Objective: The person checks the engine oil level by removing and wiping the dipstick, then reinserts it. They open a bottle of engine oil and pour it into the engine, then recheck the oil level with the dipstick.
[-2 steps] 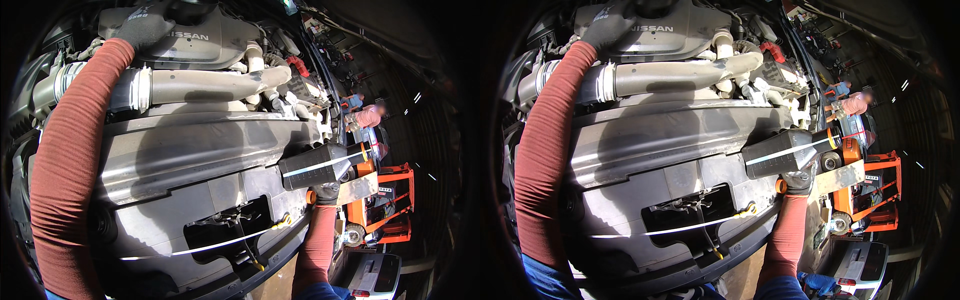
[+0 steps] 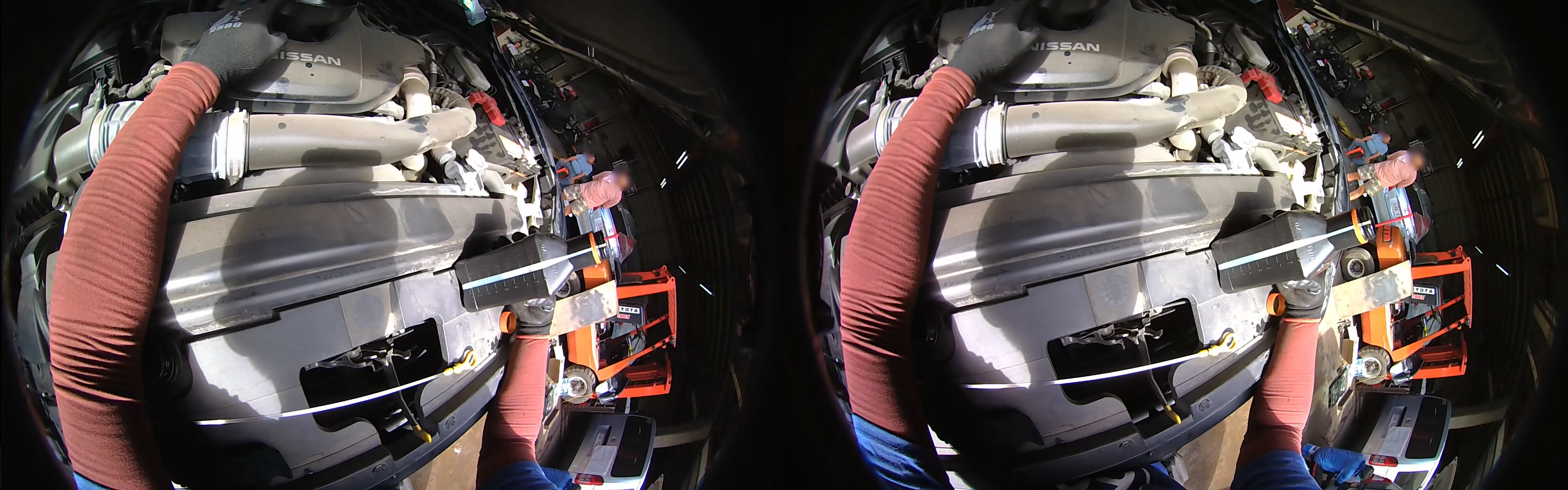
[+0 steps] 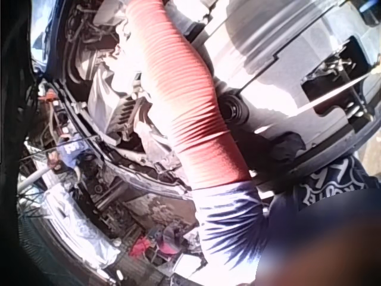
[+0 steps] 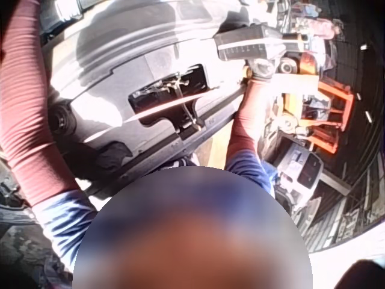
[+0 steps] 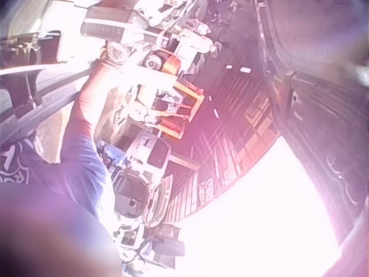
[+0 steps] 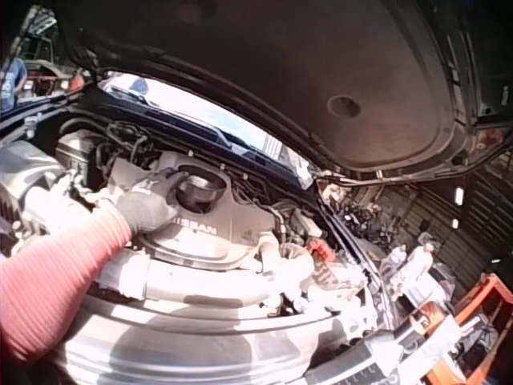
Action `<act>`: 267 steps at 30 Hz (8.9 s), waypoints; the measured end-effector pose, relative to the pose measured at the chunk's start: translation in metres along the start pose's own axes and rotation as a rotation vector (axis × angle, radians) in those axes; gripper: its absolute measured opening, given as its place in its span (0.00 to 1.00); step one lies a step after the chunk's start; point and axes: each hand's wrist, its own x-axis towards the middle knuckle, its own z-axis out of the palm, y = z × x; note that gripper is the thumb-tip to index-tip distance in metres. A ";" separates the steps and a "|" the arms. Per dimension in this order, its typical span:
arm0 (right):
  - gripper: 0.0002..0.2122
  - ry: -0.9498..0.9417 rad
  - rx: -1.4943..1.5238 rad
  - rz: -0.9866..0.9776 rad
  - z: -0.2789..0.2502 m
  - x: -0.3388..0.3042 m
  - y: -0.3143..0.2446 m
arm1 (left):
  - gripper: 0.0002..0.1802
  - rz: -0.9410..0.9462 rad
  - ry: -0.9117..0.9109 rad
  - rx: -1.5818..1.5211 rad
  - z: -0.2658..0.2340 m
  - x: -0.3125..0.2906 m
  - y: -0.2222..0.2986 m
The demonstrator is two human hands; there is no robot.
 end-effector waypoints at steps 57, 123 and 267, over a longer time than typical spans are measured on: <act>0.39 -0.275 0.697 0.092 0.054 0.001 -0.056 | 0.47 0.205 -0.109 -0.286 -0.126 -0.032 0.140; 0.24 -0.183 -0.204 -0.340 -0.070 -0.015 -0.032 | 0.33 -0.616 -0.035 -0.642 -0.216 -0.319 0.398; 0.53 -0.120 -1.133 -0.903 0.373 0.335 -0.179 | 0.33 -0.440 0.271 -0.257 -0.231 -0.455 0.315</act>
